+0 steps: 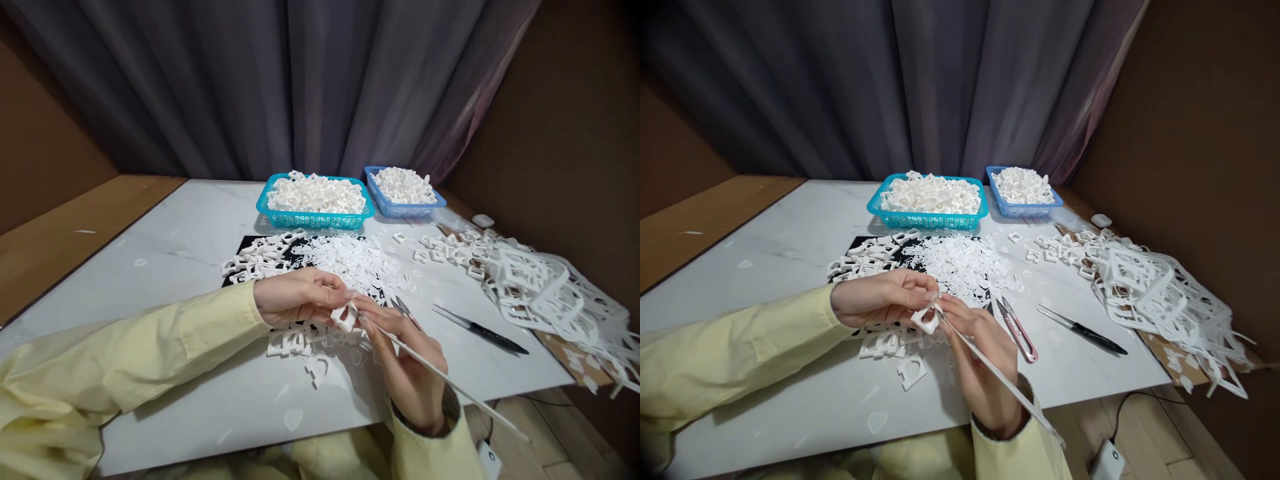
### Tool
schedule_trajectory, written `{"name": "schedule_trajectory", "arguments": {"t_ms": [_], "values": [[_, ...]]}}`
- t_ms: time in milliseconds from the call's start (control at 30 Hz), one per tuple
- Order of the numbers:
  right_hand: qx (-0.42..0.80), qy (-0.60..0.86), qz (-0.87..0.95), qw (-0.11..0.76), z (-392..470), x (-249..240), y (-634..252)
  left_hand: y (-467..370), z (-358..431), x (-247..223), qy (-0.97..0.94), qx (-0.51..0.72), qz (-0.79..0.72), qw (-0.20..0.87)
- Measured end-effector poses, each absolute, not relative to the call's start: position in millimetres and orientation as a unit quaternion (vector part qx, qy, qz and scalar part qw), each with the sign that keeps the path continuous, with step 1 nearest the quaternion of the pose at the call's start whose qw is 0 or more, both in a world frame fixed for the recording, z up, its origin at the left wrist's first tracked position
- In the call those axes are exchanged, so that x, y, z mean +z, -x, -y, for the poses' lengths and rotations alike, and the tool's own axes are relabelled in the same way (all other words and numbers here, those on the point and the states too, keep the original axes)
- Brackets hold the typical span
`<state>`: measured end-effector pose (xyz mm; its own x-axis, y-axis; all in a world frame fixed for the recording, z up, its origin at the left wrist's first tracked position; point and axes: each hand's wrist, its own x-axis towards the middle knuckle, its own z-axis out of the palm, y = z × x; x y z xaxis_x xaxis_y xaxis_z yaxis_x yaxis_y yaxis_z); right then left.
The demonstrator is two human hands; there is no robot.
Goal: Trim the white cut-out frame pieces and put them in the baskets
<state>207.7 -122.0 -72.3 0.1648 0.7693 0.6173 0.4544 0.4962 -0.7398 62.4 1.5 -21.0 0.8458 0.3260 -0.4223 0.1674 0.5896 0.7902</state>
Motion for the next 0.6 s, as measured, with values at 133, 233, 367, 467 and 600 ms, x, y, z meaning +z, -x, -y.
{"name": "schedule_trajectory", "arguments": {"t_ms": [133, 233, 367, 467, 600], "values": [[0.131, 0.478, 0.633, 0.595, 122, -73, -208, -63, -1, -24, -0.416, 0.065, -0.297, 0.857], [0.134, 0.482, 0.627, 0.597, 122, -71, -207, -64, 3, -23, -0.421, 0.106, -0.327, 0.84], [0.141, 0.491, 0.614, 0.602, 121, -68, -205, -63, 8, -19, -0.446, 0.152, -0.365, 0.803], [0.145, 0.498, 0.604, 0.605, 121, -68, -204, -62, 13, -14, -0.472, 0.169, -0.383, 0.776], [0.127, 0.514, 0.615, 0.584, 121, -71, -205, -62, 15, -12, -0.51, 0.179, -0.379, 0.751]]}}
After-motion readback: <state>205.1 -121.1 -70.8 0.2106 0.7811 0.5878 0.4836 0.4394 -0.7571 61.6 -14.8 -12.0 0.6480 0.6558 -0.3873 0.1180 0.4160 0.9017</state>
